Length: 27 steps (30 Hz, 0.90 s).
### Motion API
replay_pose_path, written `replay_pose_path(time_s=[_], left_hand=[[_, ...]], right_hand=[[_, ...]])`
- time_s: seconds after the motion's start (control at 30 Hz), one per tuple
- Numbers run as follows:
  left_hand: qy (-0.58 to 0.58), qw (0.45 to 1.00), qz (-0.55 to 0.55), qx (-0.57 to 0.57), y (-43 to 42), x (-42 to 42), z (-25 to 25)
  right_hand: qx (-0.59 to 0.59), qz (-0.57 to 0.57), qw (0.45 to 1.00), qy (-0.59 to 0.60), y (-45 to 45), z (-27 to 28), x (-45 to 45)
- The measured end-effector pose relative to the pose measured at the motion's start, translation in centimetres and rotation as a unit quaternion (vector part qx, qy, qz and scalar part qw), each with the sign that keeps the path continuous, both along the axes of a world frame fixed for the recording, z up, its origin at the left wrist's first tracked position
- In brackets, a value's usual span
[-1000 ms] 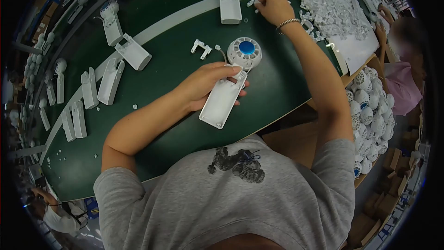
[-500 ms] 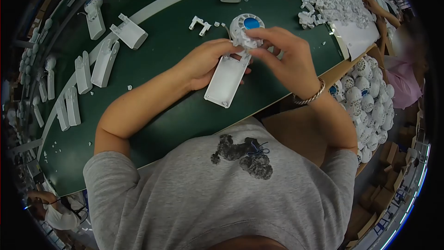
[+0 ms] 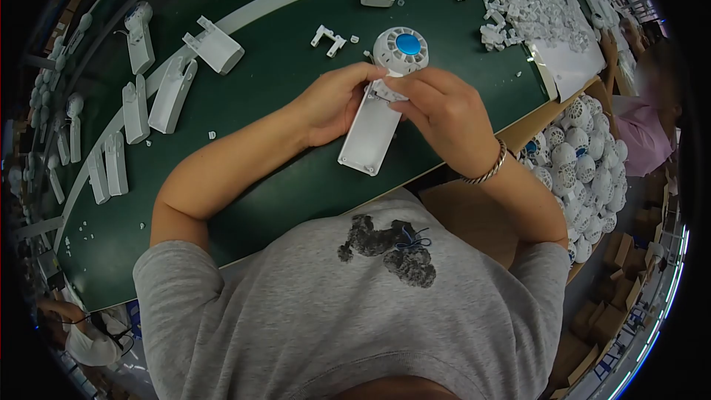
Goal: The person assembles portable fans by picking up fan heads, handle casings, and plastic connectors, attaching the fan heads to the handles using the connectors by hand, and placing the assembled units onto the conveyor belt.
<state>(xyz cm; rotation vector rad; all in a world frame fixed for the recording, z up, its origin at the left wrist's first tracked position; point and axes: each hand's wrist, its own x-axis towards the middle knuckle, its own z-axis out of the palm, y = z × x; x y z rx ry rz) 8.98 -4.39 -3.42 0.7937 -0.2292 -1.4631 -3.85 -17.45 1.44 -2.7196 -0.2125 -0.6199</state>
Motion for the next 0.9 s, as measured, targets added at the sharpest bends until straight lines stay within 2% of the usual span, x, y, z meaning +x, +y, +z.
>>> replay_pose_path(time_s=[0.13, 0.27, 0.37, 0.47, 0.5, 0.53, 0.6, 0.67, 0.73, 0.77, 0.83, 0.9], left_hand=[[0.001, 1.000, 0.001, 0.015, 0.1, 0.0, 0.0], [-0.049, 0.999, -0.016, 0.009, 0.2, 0.1, 0.1], [-0.056, 0.998, -0.010, 0.008, 0.3, 0.0, 0.3], [-0.070, 0.997, -0.015, 0.015, 0.4, -0.2, 1.0], [-0.078, 0.997, -0.020, 0.013, 0.4, -0.3, 0.9], [-0.088, 0.996, -0.026, 0.009, 0.4, -0.2, 0.8], [-0.130, 0.991, -0.042, 0.001, 0.3, -0.3, -0.1], [-0.200, 0.978, -0.053, -0.001, 0.4, -0.4, -0.3], [-0.298, 0.953, -0.054, 0.006, 0.8, -0.5, -0.2], [-0.305, 0.951, -0.050, 0.001, 0.9, -0.7, -0.2], [-0.321, 0.946, -0.041, -0.012, 0.8, -1.0, -0.4], [-0.372, 0.927, -0.040, -0.008, 0.8, -1.2, 0.2]], right_hand=[[0.048, 0.006, 0.999, 0.003, -0.1, -0.3, -0.3], [0.074, -0.004, 0.997, 0.000, -0.2, -0.7, -0.6], [0.141, 0.010, 0.990, 0.014, -0.8, -0.9, -0.6], [0.231, -0.105, 0.967, -0.008, -2.3, -1.3, 0.2], [0.298, -0.139, 0.944, 0.034, -3.1, -2.1, 0.6], [0.403, -0.117, 0.904, 0.087, -3.5, -2.4, 1.2], [0.594, -0.069, 0.779, 0.189, -3.6, -2.5, 1.8], [0.419, -0.054, 0.904, 0.068, -2.4, -2.9, 1.5], [0.202, -0.043, 0.977, -0.050, -1.4, -1.8, 0.9], [0.336, -0.028, 0.941, -0.005, -1.5, -2.4, 0.8], [0.577, 0.005, 0.813, 0.081, -2.2, -3.6, 0.6], [0.617, -0.032, 0.774, 0.141, -2.6, -3.3, 0.4]])
